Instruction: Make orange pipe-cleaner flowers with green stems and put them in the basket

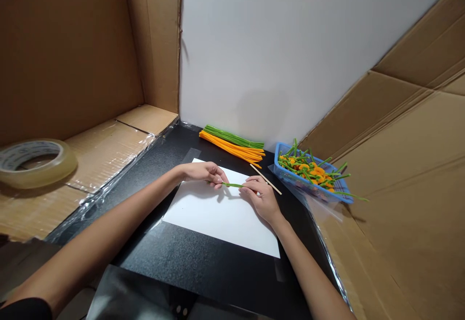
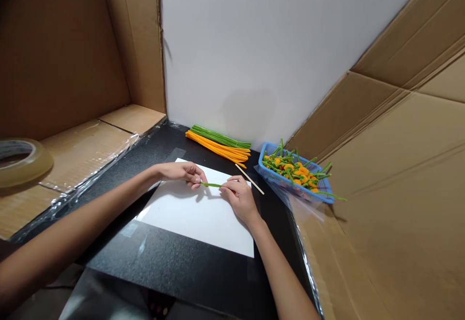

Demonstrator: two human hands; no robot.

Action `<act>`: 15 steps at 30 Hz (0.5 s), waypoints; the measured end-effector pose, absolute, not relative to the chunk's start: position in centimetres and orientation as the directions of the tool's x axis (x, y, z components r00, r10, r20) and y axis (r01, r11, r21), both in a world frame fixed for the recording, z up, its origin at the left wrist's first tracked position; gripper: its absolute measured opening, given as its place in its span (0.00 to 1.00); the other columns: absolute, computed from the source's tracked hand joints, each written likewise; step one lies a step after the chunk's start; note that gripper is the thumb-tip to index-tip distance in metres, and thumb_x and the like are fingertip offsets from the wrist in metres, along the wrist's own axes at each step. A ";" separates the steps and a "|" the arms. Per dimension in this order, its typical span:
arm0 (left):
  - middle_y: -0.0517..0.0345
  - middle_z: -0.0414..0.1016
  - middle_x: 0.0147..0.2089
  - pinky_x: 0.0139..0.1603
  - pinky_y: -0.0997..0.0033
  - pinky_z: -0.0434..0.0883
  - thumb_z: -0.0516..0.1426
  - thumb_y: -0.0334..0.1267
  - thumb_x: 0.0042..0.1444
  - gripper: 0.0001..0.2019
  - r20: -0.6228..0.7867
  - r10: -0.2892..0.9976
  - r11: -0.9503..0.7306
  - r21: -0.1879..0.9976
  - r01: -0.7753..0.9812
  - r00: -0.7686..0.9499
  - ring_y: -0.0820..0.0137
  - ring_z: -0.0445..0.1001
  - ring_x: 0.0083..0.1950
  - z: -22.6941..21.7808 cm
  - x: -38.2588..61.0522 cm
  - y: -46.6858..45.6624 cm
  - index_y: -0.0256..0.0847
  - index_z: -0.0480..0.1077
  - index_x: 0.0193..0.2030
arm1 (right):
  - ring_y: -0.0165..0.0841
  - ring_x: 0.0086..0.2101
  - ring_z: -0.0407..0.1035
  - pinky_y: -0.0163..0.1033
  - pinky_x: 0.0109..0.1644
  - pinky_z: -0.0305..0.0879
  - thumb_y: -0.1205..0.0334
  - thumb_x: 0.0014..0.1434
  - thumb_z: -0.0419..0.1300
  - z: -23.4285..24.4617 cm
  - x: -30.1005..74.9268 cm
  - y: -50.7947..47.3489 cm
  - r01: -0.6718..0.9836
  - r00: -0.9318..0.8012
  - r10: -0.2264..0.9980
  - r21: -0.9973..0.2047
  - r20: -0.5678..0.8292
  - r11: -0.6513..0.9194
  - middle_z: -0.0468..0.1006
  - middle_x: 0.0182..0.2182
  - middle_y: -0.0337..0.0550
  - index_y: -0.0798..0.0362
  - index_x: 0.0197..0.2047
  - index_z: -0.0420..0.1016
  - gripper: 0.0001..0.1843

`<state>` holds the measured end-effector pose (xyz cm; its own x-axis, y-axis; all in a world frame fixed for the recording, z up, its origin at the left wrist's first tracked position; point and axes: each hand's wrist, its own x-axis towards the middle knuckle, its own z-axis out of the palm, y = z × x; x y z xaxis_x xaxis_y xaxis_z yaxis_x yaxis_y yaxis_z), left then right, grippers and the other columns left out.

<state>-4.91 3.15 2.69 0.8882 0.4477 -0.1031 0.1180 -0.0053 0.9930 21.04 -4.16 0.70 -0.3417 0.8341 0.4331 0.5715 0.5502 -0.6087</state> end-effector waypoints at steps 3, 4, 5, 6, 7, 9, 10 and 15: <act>0.58 0.73 0.27 0.30 0.74 0.57 0.62 0.40 0.56 0.12 -0.102 0.408 0.023 0.995 0.102 0.907 0.75 0.62 0.27 3.0 -5.1 3.0 0.35 0.79 0.43 | 0.42 0.42 0.69 0.47 0.47 0.66 0.61 0.63 0.59 0.6 21.1 -4.1 0.559 -0.329 0.844 -0.632 0.424 0.536 0.82 0.29 0.44 0.48 0.31 0.83 0.12; 0.58 0.73 0.27 0.29 0.74 0.57 0.63 0.41 0.55 0.12 -0.113 0.416 0.048 0.994 0.102 0.902 0.75 0.63 0.27 3.1 -5.1 3.0 0.35 0.79 0.43 | 0.42 0.41 0.70 0.47 0.46 0.66 0.60 0.63 0.60 0.7 21.1 -4.1 0.561 -0.317 0.851 -0.641 0.419 0.525 0.81 0.29 0.44 0.48 0.31 0.83 0.12; 0.57 0.73 0.27 0.29 0.74 0.57 0.63 0.42 0.55 0.13 -0.126 0.441 0.084 0.992 0.099 0.889 0.75 0.63 0.27 3.0 -5.1 3.1 0.35 0.79 0.43 | 0.41 0.40 0.70 0.46 0.45 0.66 0.60 0.63 0.60 0.7 21.1 -4.1 0.563 -0.295 0.862 -0.654 0.413 0.506 0.81 0.30 0.44 0.48 0.31 0.83 0.12; 0.56 0.73 0.27 0.29 0.74 0.58 0.63 0.45 0.56 0.15 -0.133 0.486 0.129 0.988 0.080 0.864 0.75 0.64 0.27 2.9 -5.2 3.2 0.35 0.79 0.44 | 0.41 0.39 0.70 0.45 0.44 0.66 0.59 0.62 0.61 0.8 21.2 -4.2 0.561 -0.259 0.877 -0.676 0.404 0.478 0.81 0.30 0.45 0.48 0.30 0.83 0.12; 0.55 0.74 0.28 0.29 0.74 0.59 0.63 0.47 0.56 0.17 -0.133 0.545 0.177 0.983 0.041 0.828 0.74 0.65 0.27 2.8 -5.2 3.3 0.34 0.78 0.44 | 0.40 0.38 0.71 0.44 0.43 0.65 0.57 0.62 0.61 0.8 21.2 -4.2 0.552 -0.211 0.896 -0.709 0.390 0.439 0.80 0.31 0.45 0.49 0.30 0.83 0.12; 0.53 0.75 0.29 0.30 0.75 0.61 0.61 0.52 0.57 0.21 -0.110 0.686 0.249 0.964 -0.090 0.719 0.74 0.66 0.28 2.2 -5.0 3.8 0.33 0.78 0.46 | 0.39 0.36 0.71 0.43 0.41 0.65 0.53 0.61 0.61 0.8 21.1 -4.3 0.481 -0.087 0.938 -0.810 0.336 0.335 0.80 0.31 0.45 0.50 0.29 0.83 0.14; 0.53 0.75 0.31 0.31 0.75 0.62 0.60 0.52 0.57 0.22 -0.089 0.753 0.249 0.955 -0.158 0.652 0.74 0.67 0.29 1.9 -4.8 3.9 0.33 0.77 0.47 | 0.38 0.35 0.71 0.42 0.40 0.65 0.51 0.61 0.61 0.8 21.0 -4.3 0.415 -0.030 0.957 -0.867 0.289 0.275 0.79 0.31 0.45 0.50 0.28 0.82 0.15; 0.54 0.78 0.39 0.32 0.76 0.62 0.67 0.42 0.49 0.23 0.051 0.849 0.005 0.994 -0.105 0.526 0.74 0.70 0.33 0.9 -2.6 3.1 0.37 0.75 0.52 | 0.34 0.32 0.70 0.37 0.35 0.63 0.43 0.59 0.61 1.2 19.6 -4.9 0.091 -0.013 0.998 -0.994 0.054 0.055 0.79 0.30 0.44 0.51 0.28 0.81 0.21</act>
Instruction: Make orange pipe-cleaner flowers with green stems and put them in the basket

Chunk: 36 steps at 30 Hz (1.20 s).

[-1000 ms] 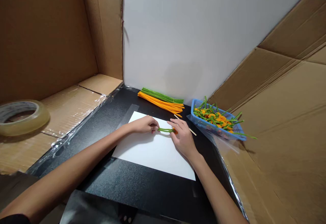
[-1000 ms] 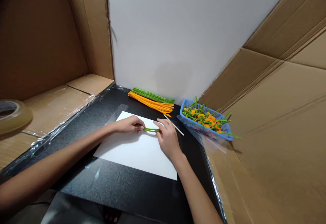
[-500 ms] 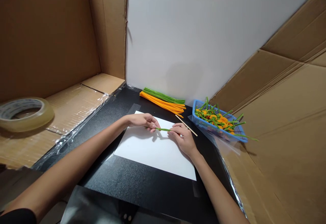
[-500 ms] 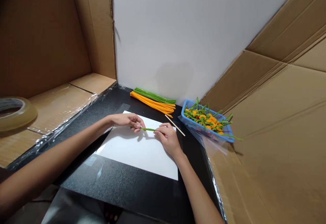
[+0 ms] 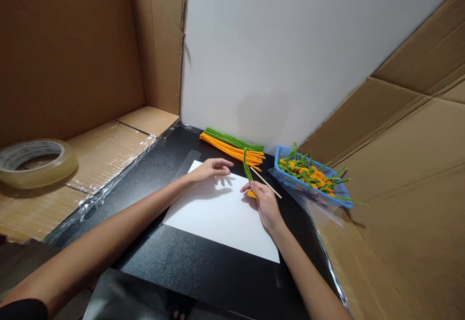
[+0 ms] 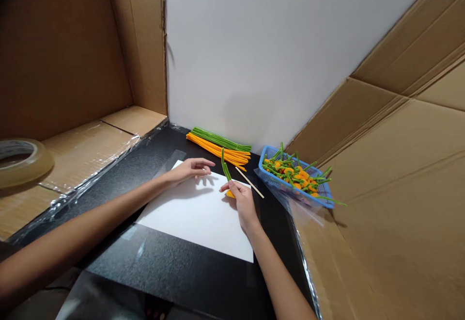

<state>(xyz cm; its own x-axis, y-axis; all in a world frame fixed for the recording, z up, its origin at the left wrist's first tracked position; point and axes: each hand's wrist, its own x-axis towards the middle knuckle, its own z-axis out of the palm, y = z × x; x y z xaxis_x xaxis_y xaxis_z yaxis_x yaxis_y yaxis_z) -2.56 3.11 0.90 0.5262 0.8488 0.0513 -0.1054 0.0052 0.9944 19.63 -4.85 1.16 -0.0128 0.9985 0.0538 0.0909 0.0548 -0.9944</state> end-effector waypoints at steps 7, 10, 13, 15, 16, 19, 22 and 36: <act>0.53 0.79 0.39 0.40 0.72 0.67 0.61 0.48 0.57 0.17 0.248 0.731 -0.216 0.968 -0.129 0.636 0.70 0.73 0.39 1.5 0.0 -0.3 0.36 0.77 0.44 | 0.38 0.33 0.73 0.42 0.42 0.66 0.38 0.61 0.57 2.3 17.5 -6.3 -0.045 -0.351 0.934 -0.995 -0.063 -0.084 0.79 0.26 0.47 0.52 0.24 0.78 0.28; 0.57 0.76 0.33 0.37 0.73 0.67 0.63 0.48 0.55 0.15 0.251 0.777 -0.196 0.968 -0.157 0.577 0.71 0.72 0.35 1.5 0.1 -0.4 0.35 0.76 0.36 | 0.38 0.34 0.74 0.42 0.43 0.67 0.40 0.61 0.59 2.1 17.4 -6.3 0.041 -0.279 0.960 -0.999 -0.024 -0.013 0.81 0.31 0.47 0.52 0.31 0.80 0.23; 0.58 0.76 0.32 0.35 0.74 0.66 0.63 0.47 0.54 0.14 0.264 0.841 -0.241 0.964 -0.111 0.472 0.72 0.72 0.34 1.3 0.2 -0.2 0.35 0.75 0.34 | 0.39 0.36 0.74 0.43 0.45 0.67 0.48 0.55 0.66 1.7 17.7 -6.0 0.260 -0.113 0.983 -0.950 0.146 0.172 0.82 0.36 0.46 0.52 0.35 0.81 0.15; 0.57 0.77 0.34 0.35 0.75 0.66 0.63 0.46 0.55 0.14 0.275 0.859 -0.273 0.960 -0.067 0.433 0.71 0.73 0.36 1.3 0.4 -0.3 0.35 0.75 0.35 | 0.39 0.36 0.74 0.44 0.44 0.67 0.52 0.54 0.67 1.4 17.7 -5.9 0.346 -0.059 0.975 -0.912 0.215 0.222 0.82 0.35 0.46 0.53 0.33 0.81 0.12; 0.56 0.77 0.35 0.35 0.74 0.66 0.63 0.46 0.55 0.13 0.278 0.863 -0.286 0.957 -0.047 0.423 0.70 0.73 0.37 1.2 0.5 -0.5 0.36 0.75 0.36 | 0.40 0.36 0.75 0.44 0.43 0.68 0.52 0.54 0.67 1.3 17.7 -5.8 0.335 -0.040 0.975 -0.916 0.220 0.220 0.82 0.34 0.46 0.53 0.33 0.81 0.12; 0.54 0.77 0.41 0.38 0.73 0.69 0.62 0.48 0.56 0.16 0.266 0.883 -0.283 0.959 -0.012 0.386 0.68 0.74 0.41 1.0 1.0 -1.3 0.38 0.74 0.44 | 0.39 0.36 0.76 0.45 0.44 0.71 0.53 0.52 0.69 0.8 17.5 -5.7 0.134 0.026 0.983 -0.975 0.182 0.177 0.83 0.34 0.45 0.52 0.36 0.80 0.12; 0.51 0.75 0.47 0.39 0.71 0.71 0.64 0.50 0.54 0.20 0.205 0.893 -0.216 0.976 -0.016 0.401 0.67 0.75 0.42 0.2 1.5 -1.9 0.37 0.71 0.47 | 0.39 0.36 0.78 0.45 0.45 0.73 0.54 0.48 0.72 0.5 17.4 -5.5 -0.063 0.119 0.980 -0.984 0.159 0.167 0.83 0.33 0.44 0.51 0.35 0.77 0.15; 0.56 0.78 0.34 0.32 0.74 0.72 0.68 0.44 0.48 0.16 0.178 0.902 -0.148 0.983 -0.107 0.393 0.72 0.74 0.30 -0.1 2.0 -2.2 0.35 0.76 0.38 | 0.36 0.35 0.73 0.40 0.39 0.67 0.53 0.52 0.69 0.5 18.1 -5.4 0.149 0.169 0.948 -0.958 0.271 0.247 0.81 0.33 0.44 0.52 0.31 0.81 0.11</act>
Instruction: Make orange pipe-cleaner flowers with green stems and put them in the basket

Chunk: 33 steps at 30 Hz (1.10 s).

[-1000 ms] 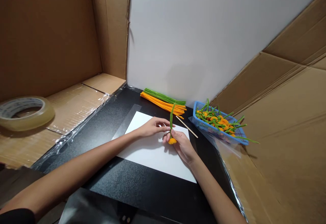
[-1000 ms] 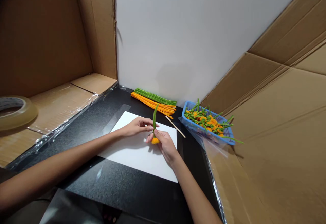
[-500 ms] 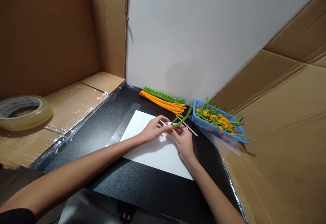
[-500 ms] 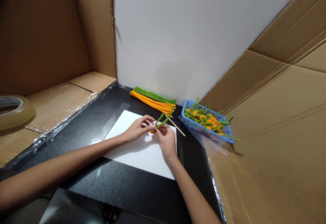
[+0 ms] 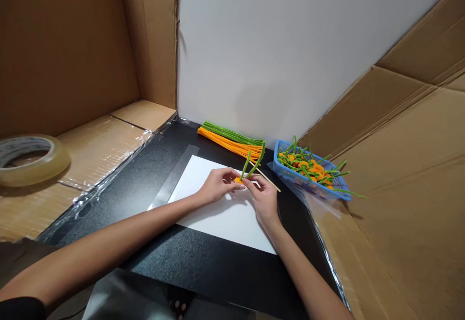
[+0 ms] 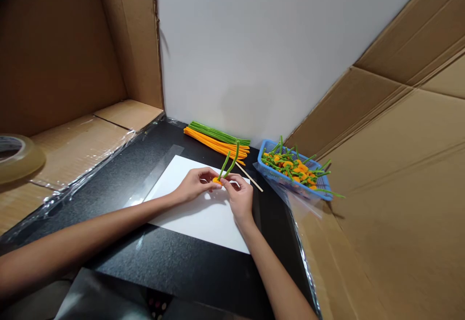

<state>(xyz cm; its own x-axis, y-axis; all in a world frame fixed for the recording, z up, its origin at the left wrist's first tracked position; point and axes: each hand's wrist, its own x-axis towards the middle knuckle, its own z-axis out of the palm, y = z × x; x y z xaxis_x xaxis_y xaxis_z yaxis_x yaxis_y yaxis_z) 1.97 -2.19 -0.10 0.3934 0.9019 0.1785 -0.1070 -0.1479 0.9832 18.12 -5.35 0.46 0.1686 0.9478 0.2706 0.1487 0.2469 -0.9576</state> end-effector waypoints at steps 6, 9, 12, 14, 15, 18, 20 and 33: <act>0.60 0.75 0.28 0.31 0.75 0.69 0.66 0.45 0.52 0.15 0.260 0.905 -0.261 0.964 -0.042 0.336 0.73 0.71 0.28 0.2 1.7 -2.6 0.37 0.76 0.42 | 0.37 0.34 0.74 0.41 0.41 0.69 0.53 0.55 0.67 0.6 18.0 -5.6 0.216 0.182 0.923 -0.929 0.340 0.300 0.81 0.32 0.44 0.52 0.33 0.79 0.11; 0.57 0.77 0.30 0.32 0.74 0.70 0.64 0.44 0.55 0.13 0.298 0.899 -0.299 0.953 -0.048 0.322 0.73 0.72 0.28 0.5 1.7 -2.9 0.37 0.77 0.42 | 0.36 0.33 0.74 0.41 0.41 0.69 0.55 0.54 0.68 0.5 18.0 -5.5 0.189 0.194 0.921 -0.934 0.337 0.302 0.80 0.30 0.43 0.52 0.33 0.78 0.09; 0.55 0.78 0.32 0.33 0.73 0.71 0.65 0.45 0.54 0.13 0.288 0.895 -0.271 0.958 -0.100 0.340 0.73 0.72 0.29 0.2 1.7 -2.7 0.36 0.78 0.39 | 0.38 0.34 0.75 0.42 0.42 0.70 0.57 0.53 0.69 0.6 18.0 -5.5 0.191 0.207 0.921 -0.937 0.331 0.294 0.82 0.31 0.44 0.53 0.33 0.80 0.09; 0.54 0.78 0.32 0.33 0.73 0.71 0.66 0.45 0.52 0.14 0.259 0.902 -0.211 0.963 -0.169 0.346 0.72 0.73 0.29 -0.1 1.8 -2.4 0.36 0.78 0.38 | 0.39 0.35 0.76 0.44 0.43 0.71 0.57 0.53 0.69 0.7 18.1 -5.5 0.197 0.220 0.920 -0.938 0.325 0.284 0.83 0.32 0.46 0.53 0.33 0.81 0.09; 0.53 0.78 0.32 0.34 0.72 0.72 0.66 0.45 0.51 0.14 0.243 0.906 -0.180 0.962 -0.204 0.346 0.72 0.74 0.30 -0.2 1.8 -2.2 0.35 0.78 0.38 | 0.40 0.36 0.76 0.44 0.44 0.71 0.57 0.53 0.69 0.7 18.1 -5.5 0.198 0.224 0.920 -0.940 0.320 0.279 0.83 0.33 0.46 0.53 0.33 0.82 0.09; 0.53 0.79 0.31 0.35 0.71 0.73 0.68 0.45 0.47 0.15 0.210 0.908 -0.110 0.954 -0.279 0.361 0.72 0.74 0.30 -0.5 1.8 -1.7 0.34 0.77 0.36 | 0.40 0.37 0.77 0.46 0.46 0.71 0.58 0.53 0.68 1.0 18.0 -5.7 0.183 0.226 0.925 -0.946 0.305 0.267 0.84 0.34 0.47 0.53 0.34 0.83 0.08; 0.55 0.78 0.30 0.34 0.72 0.73 0.69 0.45 0.46 0.16 0.200 0.903 -0.077 0.946 -0.316 0.379 0.73 0.74 0.29 -0.4 1.8 -1.5 0.34 0.76 0.35 | 0.40 0.38 0.77 0.46 0.47 0.71 0.58 0.53 0.68 1.1 17.8 -5.9 0.160 0.231 0.925 -0.950 0.301 0.269 0.84 0.36 0.47 0.53 0.35 0.82 0.08; 0.53 0.79 0.34 0.33 0.71 0.74 0.67 0.47 0.50 0.19 0.216 0.902 -0.145 0.967 -0.207 0.374 0.71 0.75 0.30 0.0 1.8 -2.0 0.35 0.76 0.43 | 0.38 0.38 0.75 0.43 0.44 0.69 0.57 0.55 0.66 1.3 17.7 -5.6 0.197 0.158 0.933 -0.936 0.325 0.292 0.81 0.37 0.46 0.52 0.38 0.78 0.09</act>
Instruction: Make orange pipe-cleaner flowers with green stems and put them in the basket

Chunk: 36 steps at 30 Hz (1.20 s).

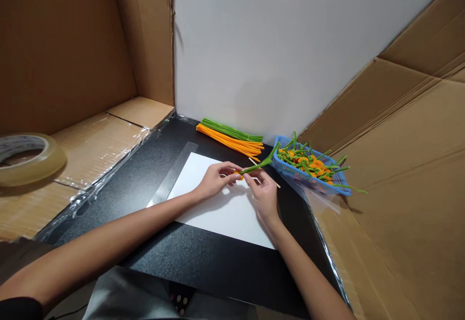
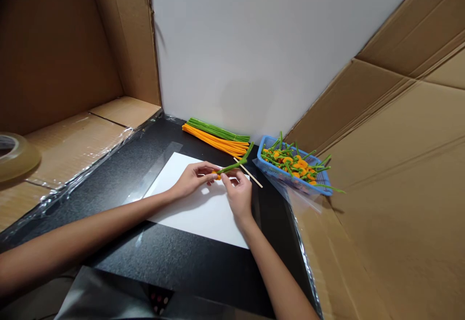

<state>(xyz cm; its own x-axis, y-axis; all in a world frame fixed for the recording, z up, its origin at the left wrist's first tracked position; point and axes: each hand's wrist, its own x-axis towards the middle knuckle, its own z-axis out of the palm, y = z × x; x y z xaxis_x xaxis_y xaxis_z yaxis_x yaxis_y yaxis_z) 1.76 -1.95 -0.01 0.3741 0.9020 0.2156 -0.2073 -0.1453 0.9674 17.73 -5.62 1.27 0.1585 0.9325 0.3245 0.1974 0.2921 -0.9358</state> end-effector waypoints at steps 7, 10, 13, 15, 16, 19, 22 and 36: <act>0.50 0.79 0.37 0.34 0.69 0.75 0.67 0.47 0.50 0.19 0.220 0.920 -0.172 0.971 -0.168 0.326 0.68 0.77 0.33 -0.3 1.9 -2.1 0.35 0.74 0.42 | 0.36 0.36 0.73 0.38 0.35 0.68 0.56 0.55 0.67 1.0 17.8 -5.5 0.117 0.101 0.958 -0.960 0.268 0.256 0.81 0.34 0.44 0.51 0.37 0.79 0.09; 0.51 0.79 0.37 0.36 0.69 0.76 0.65 0.49 0.53 0.19 0.210 0.907 -0.134 0.965 -0.224 0.365 0.68 0.78 0.34 -0.4 1.8 -1.9 0.35 0.74 0.43 | 0.34 0.33 0.72 0.36 0.32 0.66 0.56 0.54 0.68 1.4 17.8 -5.6 0.132 0.077 0.953 -0.951 0.292 0.281 0.80 0.35 0.43 0.50 0.36 0.80 0.08; 0.53 0.78 0.33 0.36 0.69 0.74 0.65 0.51 0.51 0.20 0.168 0.914 -0.063 0.958 -0.281 0.368 0.70 0.76 0.31 -0.5 1.8 -1.5 0.34 0.75 0.41 | 0.34 0.30 0.72 0.37 0.31 0.66 0.55 0.53 0.69 1.9 18.0 -5.7 0.140 -0.035 0.969 -0.959 0.246 0.248 0.81 0.34 0.42 0.49 0.38 0.81 0.11; 0.55 0.77 0.30 0.34 0.71 0.72 0.66 0.51 0.50 0.20 0.146 0.915 -0.041 0.961 -0.274 0.375 0.72 0.74 0.29 -0.5 1.7 -1.4 0.33 0.76 0.39 | 0.34 0.29 0.72 0.38 0.31 0.67 0.54 0.52 0.70 2.0 18.2 -5.7 0.149 -0.083 0.971 -0.961 0.224 0.234 0.81 0.33 0.42 0.50 0.38 0.81 0.11; 0.55 0.77 0.29 0.33 0.71 0.72 0.66 0.51 0.49 0.20 0.140 0.916 -0.040 0.964 -0.262 0.376 0.72 0.74 0.28 -0.5 1.7 -1.3 0.33 0.77 0.38 | 0.34 0.29 0.73 0.38 0.32 0.68 0.54 0.52 0.70 2.0 18.2 -5.7 0.164 -0.086 0.968 -0.955 0.234 0.246 0.81 0.32 0.42 0.50 0.37 0.81 0.11; 0.55 0.76 0.28 0.31 0.71 0.71 0.66 0.51 0.50 0.20 0.131 0.922 -0.050 0.973 -0.225 0.364 0.73 0.72 0.27 -0.5 1.7 -1.3 0.33 0.78 0.37 | 0.36 0.32 0.73 0.40 0.36 0.69 0.54 0.52 0.71 1.8 18.4 -5.7 0.241 -0.063 0.954 -0.923 0.293 0.300 0.81 0.33 0.43 0.51 0.36 0.81 0.12; 0.52 0.78 0.32 0.33 0.71 0.73 0.64 0.51 0.53 0.20 0.141 0.914 -0.067 0.977 -0.201 0.380 0.71 0.74 0.29 -0.4 1.7 -1.5 0.32 0.79 0.41 | 0.37 0.35 0.74 0.41 0.40 0.69 0.54 0.54 0.69 1.7 18.3 -5.9 0.319 -0.031 0.941 -0.889 0.336 0.328 0.81 0.34 0.43 0.50 0.37 0.81 0.10; 0.51 0.75 0.42 0.40 0.73 0.76 0.60 0.35 0.56 0.14 0.421 0.823 -0.461 0.887 0.016 0.381 0.71 0.75 0.40 0.2 1.5 -2.5 0.36 0.77 0.49 | 0.36 0.34 0.73 0.41 0.38 0.68 0.62 0.60 0.63 2.4 18.6 -5.9 0.521 -0.067 0.852 -0.710 0.519 0.474 0.80 0.33 0.43 0.49 0.35 0.82 0.05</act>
<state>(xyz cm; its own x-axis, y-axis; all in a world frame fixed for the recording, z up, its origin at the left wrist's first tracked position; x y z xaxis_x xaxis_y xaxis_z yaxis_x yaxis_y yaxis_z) 1.51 -2.46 0.23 0.3808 0.8234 0.4207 0.0159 -0.4608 0.8874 18.61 -5.88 2.37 -0.0672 0.8521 0.5191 0.5211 0.4736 -0.7100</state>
